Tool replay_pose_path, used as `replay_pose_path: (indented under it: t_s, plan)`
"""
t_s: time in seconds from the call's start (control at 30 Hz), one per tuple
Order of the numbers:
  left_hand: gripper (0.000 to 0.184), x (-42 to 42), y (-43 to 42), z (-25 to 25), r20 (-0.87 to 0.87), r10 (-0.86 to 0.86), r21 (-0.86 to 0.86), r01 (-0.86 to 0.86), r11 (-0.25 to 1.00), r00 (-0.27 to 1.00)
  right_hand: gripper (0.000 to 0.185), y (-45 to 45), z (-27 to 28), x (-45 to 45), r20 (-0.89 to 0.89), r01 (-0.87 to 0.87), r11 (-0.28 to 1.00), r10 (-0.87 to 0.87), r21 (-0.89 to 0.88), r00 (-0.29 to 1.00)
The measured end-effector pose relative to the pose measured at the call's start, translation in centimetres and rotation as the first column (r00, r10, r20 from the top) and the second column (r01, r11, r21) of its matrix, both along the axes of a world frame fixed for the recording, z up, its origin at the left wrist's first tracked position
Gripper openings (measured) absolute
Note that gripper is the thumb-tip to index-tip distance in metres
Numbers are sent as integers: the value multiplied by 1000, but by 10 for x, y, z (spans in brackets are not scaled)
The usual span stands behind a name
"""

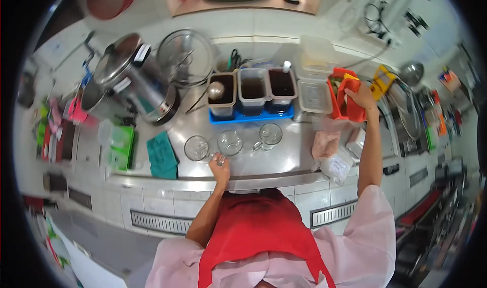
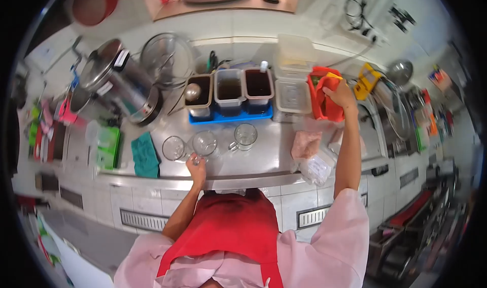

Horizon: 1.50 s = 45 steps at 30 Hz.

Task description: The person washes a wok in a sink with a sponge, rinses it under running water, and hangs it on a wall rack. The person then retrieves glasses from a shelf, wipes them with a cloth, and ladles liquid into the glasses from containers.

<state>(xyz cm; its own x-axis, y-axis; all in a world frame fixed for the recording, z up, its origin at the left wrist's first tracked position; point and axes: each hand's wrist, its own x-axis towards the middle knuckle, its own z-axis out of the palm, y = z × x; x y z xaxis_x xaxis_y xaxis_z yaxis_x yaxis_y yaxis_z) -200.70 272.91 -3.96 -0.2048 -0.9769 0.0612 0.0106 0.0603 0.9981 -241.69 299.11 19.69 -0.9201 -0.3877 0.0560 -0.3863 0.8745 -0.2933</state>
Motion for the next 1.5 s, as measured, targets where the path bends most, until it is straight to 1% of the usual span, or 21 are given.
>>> replay_pose_path:
  t_s: [0.07, 0.1, 0.13, 0.17, 0.2, 0.23, 0.33, 0.47, 0.53, 0.6, 0.67, 0.7, 0.77, 0.83, 0.9, 1.03, 1.1, 1.13, 1.2, 1.33, 1.5]
  plan:
    - [10, -8, 7, 21, 71, -146, -254, 159, 954, 987, 66, -11, -25, -23, -203, -28, 968, 80, 248, 976]
    - [10, -11, 12, 22, 79, -109, -267, 126, 955, 991, 67, -29, -27, -11, -39, -156, 975, 165, 161, 986]
    - [10, -16, 19, 22, 71, -189, -118, 196, 973, 980, 68, -40, -28, 10, 116, -268, 962, 260, 58, 958]
    - [12, -23, 22, 23, 38, -265, 27, 264, 964, 964, 69, -28, -87, 20, 98, -522, 852, 523, -38, 846]
    - [12, -29, 25, 27, 33, -231, 8, 231, 973, 972, 73, -33, -120, 38, 289, -682, 732, 654, -7, 699]
    - [14, -33, 30, 32, 42, -261, 40, 260, 965, 964, 79, -52, -115, 96, 106, -663, 748, 661, -24, 743]
    - [21, -47, 38, 33, -13, -337, 12, 337, 941, 941, 84, -80, -88, 165, -14, -557, 825, 559, -96, 829]
    - [42, -58, 36, 41, 49, -515, -79, 517, 852, 856, 65, -91, -91, 183, -206, -469, 815, 422, -340, 883]
    - [48, -66, 40, 38, 221, -452, -201, 494, 846, 864, 47, -108, -99, 180, -158, -486, 664, 492, -568, 856]
    - [37, -77, 41, 12, 68, -440, -88, 445, 891, 895, 31, -157, -65, 190, -282, -625, 487, 604, -609, 745]
    - [22, -78, 45, 26, 146, -367, -208, 391, 897, 919, 26, -234, -39, 214, -412, -795, 358, 708, -490, 574]
    - [18, -79, 45, 25, 153, -374, -209, 400, 893, 915, 19, -274, -26, 224, -299, -862, 348, 834, -368, 464]
    - [14, -80, 43, 15, 105, -360, -121, 371, 921, 927, 19, -358, -52, 243, -592, -963, 249, 793, 99, 144]
    - [15, -78, 44, 4, 80, -322, 1, 323, 946, 943, 14, -432, -106, 259, -496, -745, 373, 866, 553, 65]
    - [16, -68, 37, 5, 117, -317, 7, 319, 948, 941, 18, -483, -150, 276, -172, -536, 381, 900, 753, 400]
    - [19, -40, 17, -2, -90, -344, -71, 339, 938, 934, 22, -493, -165, 266, 1, -533, 294, 875, 793, 485]
    - [21, -24, 4, 0, -198, -340, -59, 335, 940, 919, 21, -497, -174, 251, 96, -769, 229, 931, 597, 352]
    - [20, -13, -10, 2, -86, -371, -117, 360, 926, 925, 21, -494, -172, 248, 107, -767, 235, 925, 597, 366]
    - [22, 7, -34, 10, 136, -399, -220, 420, 880, 907, 18, -467, -135, 242, -247, -833, 403, 912, 379, 329]
    - [25, 31, -63, 36, 194, -463, -107, 488, 866, 865, 14, -404, -44, 220, -331, -887, 455, 851, 79, 407]
    - [34, 33, -78, 48, 207, -454, -37, 471, 882, 867, 16, -360, -29, 179, -506, -920, 391, 799, 27, 325]
